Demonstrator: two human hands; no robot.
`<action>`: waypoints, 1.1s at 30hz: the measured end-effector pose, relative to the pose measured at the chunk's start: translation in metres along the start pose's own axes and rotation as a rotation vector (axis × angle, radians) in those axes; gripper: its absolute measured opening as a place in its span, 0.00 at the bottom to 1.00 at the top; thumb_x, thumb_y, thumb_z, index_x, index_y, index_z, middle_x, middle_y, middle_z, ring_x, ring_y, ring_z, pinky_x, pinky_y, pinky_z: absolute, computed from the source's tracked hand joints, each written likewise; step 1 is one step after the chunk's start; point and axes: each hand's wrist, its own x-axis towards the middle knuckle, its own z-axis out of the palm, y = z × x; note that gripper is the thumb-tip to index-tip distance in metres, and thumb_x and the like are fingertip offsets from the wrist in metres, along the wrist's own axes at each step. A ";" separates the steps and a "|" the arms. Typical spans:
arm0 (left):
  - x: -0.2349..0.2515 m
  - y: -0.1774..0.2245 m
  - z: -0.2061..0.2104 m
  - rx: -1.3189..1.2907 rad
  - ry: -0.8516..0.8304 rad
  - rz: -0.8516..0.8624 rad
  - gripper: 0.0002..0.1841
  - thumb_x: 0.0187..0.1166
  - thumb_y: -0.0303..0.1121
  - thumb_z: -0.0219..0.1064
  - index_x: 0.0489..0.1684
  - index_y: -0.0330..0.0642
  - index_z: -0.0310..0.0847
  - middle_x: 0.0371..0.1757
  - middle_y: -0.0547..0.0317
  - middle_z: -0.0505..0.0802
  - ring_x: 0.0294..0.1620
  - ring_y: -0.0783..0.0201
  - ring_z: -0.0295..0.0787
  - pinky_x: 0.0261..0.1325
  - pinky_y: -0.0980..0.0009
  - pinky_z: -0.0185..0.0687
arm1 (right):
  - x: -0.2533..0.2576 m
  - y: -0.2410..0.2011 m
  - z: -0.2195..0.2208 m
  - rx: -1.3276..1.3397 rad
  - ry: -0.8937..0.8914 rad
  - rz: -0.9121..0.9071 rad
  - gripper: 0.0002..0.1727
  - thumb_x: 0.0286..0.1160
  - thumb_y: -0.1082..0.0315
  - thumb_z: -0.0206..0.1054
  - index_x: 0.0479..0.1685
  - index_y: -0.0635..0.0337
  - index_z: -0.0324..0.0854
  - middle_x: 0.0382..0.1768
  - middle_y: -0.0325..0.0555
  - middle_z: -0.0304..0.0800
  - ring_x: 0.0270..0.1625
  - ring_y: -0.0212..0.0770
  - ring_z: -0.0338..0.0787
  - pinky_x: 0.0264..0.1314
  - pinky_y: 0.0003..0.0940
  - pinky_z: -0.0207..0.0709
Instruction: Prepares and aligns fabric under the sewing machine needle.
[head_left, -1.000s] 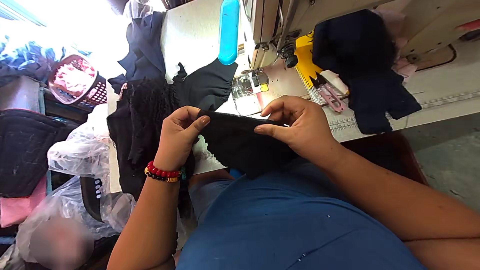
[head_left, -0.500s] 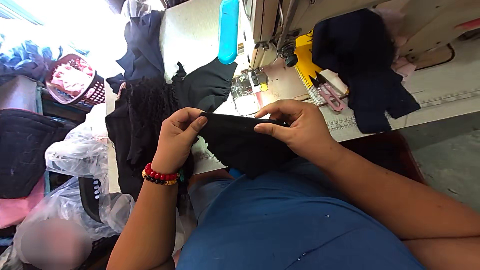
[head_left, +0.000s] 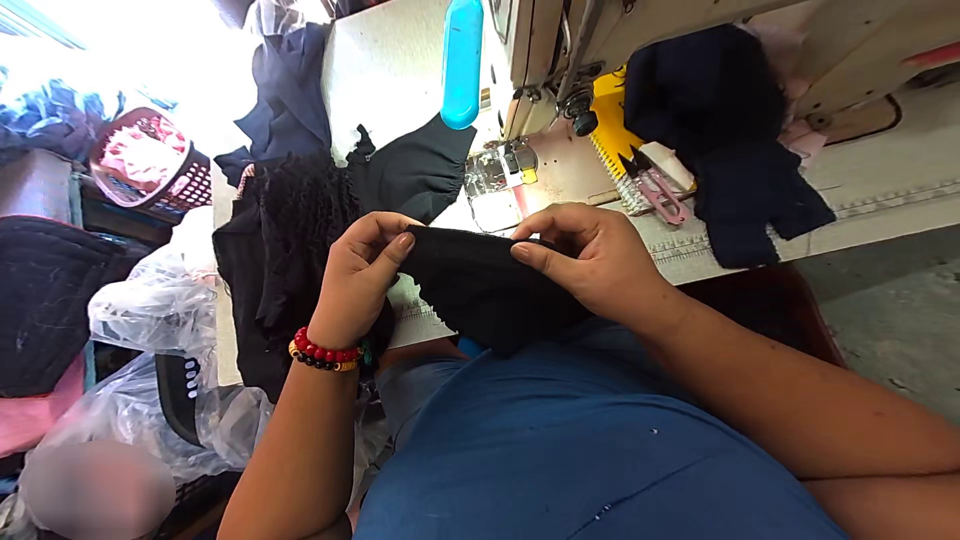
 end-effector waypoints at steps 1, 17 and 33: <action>0.000 0.001 0.000 0.002 0.007 -0.004 0.09 0.85 0.24 0.61 0.53 0.47 0.82 0.39 0.73 0.89 0.36 0.82 0.86 0.41 0.85 0.84 | 0.000 0.000 -0.001 -0.011 -0.011 -0.003 0.06 0.74 0.64 0.72 0.44 0.53 0.89 0.32 0.29 0.84 0.31 0.19 0.79 0.34 0.13 0.73; -0.002 -0.002 0.003 0.058 0.056 0.009 0.05 0.82 0.25 0.66 0.42 0.49 0.81 0.34 0.74 0.86 0.30 0.84 0.82 0.34 0.88 0.79 | -0.001 -0.005 0.001 -0.179 0.029 0.040 0.05 0.78 0.63 0.71 0.40 0.53 0.89 0.36 0.31 0.91 0.40 0.18 0.87 0.48 0.15 0.80; -0.005 -0.002 0.004 0.037 0.111 -0.001 0.08 0.77 0.22 0.71 0.42 0.49 0.83 0.34 0.74 0.88 0.30 0.83 0.83 0.34 0.88 0.80 | -0.002 -0.007 0.003 -0.223 0.060 -0.013 0.07 0.79 0.66 0.68 0.45 0.55 0.91 0.41 0.36 0.93 0.44 0.19 0.88 0.50 0.14 0.81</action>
